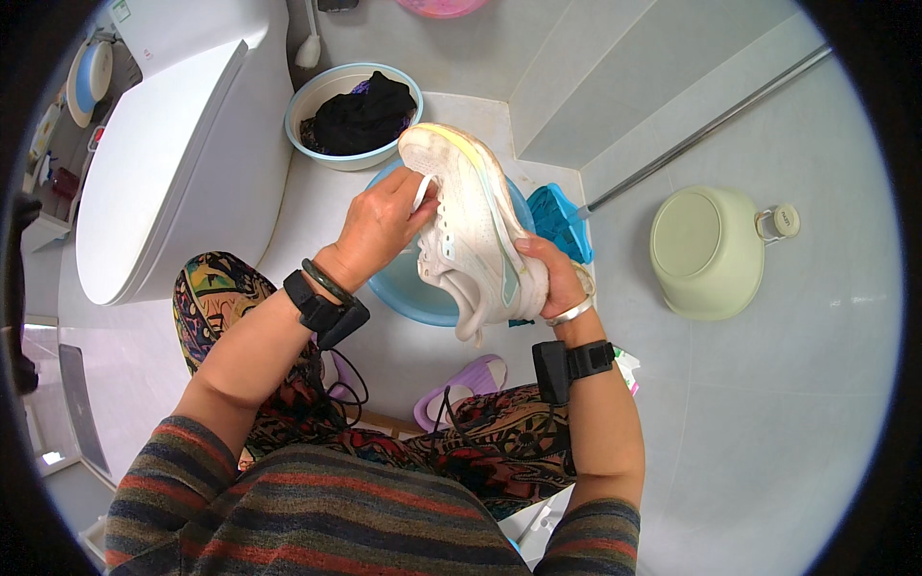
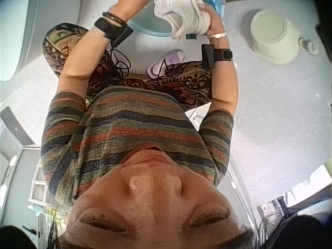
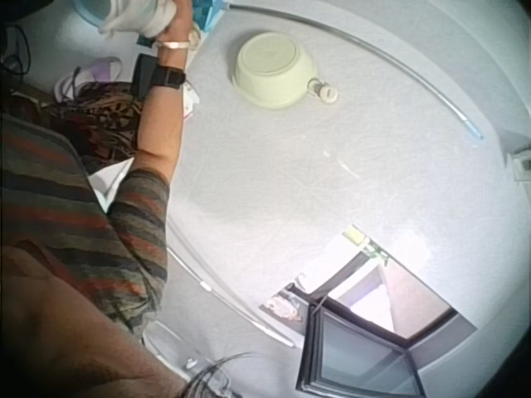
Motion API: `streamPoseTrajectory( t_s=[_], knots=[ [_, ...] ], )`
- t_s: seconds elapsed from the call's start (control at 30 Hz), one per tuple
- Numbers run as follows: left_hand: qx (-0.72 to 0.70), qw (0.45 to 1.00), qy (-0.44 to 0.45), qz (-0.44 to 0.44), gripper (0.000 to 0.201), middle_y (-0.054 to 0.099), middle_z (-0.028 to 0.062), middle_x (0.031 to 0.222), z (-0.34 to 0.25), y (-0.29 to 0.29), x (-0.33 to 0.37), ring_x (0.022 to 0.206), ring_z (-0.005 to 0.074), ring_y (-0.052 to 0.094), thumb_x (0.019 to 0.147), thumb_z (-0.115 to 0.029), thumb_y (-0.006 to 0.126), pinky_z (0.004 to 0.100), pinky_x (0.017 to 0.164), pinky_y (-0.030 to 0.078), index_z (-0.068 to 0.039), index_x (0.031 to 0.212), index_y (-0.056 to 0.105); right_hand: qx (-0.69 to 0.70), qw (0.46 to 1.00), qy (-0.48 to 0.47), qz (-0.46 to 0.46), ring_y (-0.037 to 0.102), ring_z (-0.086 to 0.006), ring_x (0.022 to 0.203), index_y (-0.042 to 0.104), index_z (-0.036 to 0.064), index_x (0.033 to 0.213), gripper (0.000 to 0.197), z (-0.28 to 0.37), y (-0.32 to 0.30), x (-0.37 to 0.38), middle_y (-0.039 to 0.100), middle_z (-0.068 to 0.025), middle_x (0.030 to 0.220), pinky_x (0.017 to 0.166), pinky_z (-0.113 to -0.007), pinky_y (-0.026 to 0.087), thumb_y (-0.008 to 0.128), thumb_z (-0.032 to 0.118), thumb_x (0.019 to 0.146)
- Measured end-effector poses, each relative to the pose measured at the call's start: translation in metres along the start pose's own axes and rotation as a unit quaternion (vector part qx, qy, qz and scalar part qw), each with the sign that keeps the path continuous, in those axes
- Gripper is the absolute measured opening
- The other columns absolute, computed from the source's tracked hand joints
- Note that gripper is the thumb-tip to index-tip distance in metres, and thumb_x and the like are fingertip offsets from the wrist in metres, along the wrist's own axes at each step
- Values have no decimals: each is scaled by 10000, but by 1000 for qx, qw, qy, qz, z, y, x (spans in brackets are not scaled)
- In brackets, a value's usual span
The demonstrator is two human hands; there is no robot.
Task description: The person washes a black garment by hand in a blue basin, then removes and wrings it. Next, the person unties the laces of a white sneaker, removes the insole, and begins scrubbing the shoe with a brush.
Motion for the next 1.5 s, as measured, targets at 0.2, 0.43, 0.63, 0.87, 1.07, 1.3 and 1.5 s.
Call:
streamPoseTrajectory(
  t_s=[0.2,0.43,0.63,0.87,1.07,1.3,1.5],
  knots=[
    [14,1000,1,13,160,603,100,849,2,0,0,730,329,619,812,-118,675,429,592,518,-59,912,565,-23,1000,-2,-18,628,-249,1032,438,-13,1349,575,-2,1,3,598,-174,1203,905,-361,519,598,227,852],
    [-186,980,-66,-26,123,621,81,793,-6,-11,5,642,229,610,878,-125,612,345,547,477,-39,952,563,-27,1000,-1,-4,631,-235,1010,443,-2,1350,571,4,7,-3,607,-151,1179,881,-351,525,595,232,851],
    [-471,785,-379,137,155,542,-31,713,4,-12,15,591,39,445,944,-208,560,200,521,362,-67,982,507,-52,998,-6,-47,634,-222,996,453,-11,1340,567,-2,4,5,610,-147,1169,855,-337,530,602,235,851],
    [-204,938,-208,185,303,505,-27,711,13,-23,18,667,78,439,911,-286,619,243,642,413,-16,1046,608,-65,997,-23,-33,638,-212,972,479,-39,1310,554,-4,-5,3,621,-144,1139,850,-327,530,620,226,845],
    [-266,925,-203,181,304,554,-26,759,14,-26,26,693,70,455,933,-297,592,248,648,418,-55,1106,657,-74,997,-8,-26,637,-206,968,489,-44,1301,544,-6,-4,8,620,-142,1141,844,-325,532,619,223,846],
    [-155,970,-173,71,225,605,111,699,15,-41,30,647,218,608,950,-213,508,330,635,474,-80,1075,640,-90,995,-20,-26,640,-200,955,504,-26,1288,520,-5,-8,6,623,-131,1125,827,-319,536,614,231,850],
    [-14,997,28,-72,215,564,54,660,-3,-82,41,544,124,504,912,-60,583,239,530,415,-90,1120,631,-98,989,21,-106,648,-203,927,500,-22,1287,522,-9,-16,11,630,-133,1107,799,-320,544,609,249,855]
  ],
)
Point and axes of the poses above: each hand's wrist, its own x-axis towards the middle knuckle, its own y-axis out of the palm, z = x × y, the point moved 2 cm from there along x, towards the middle knuckle
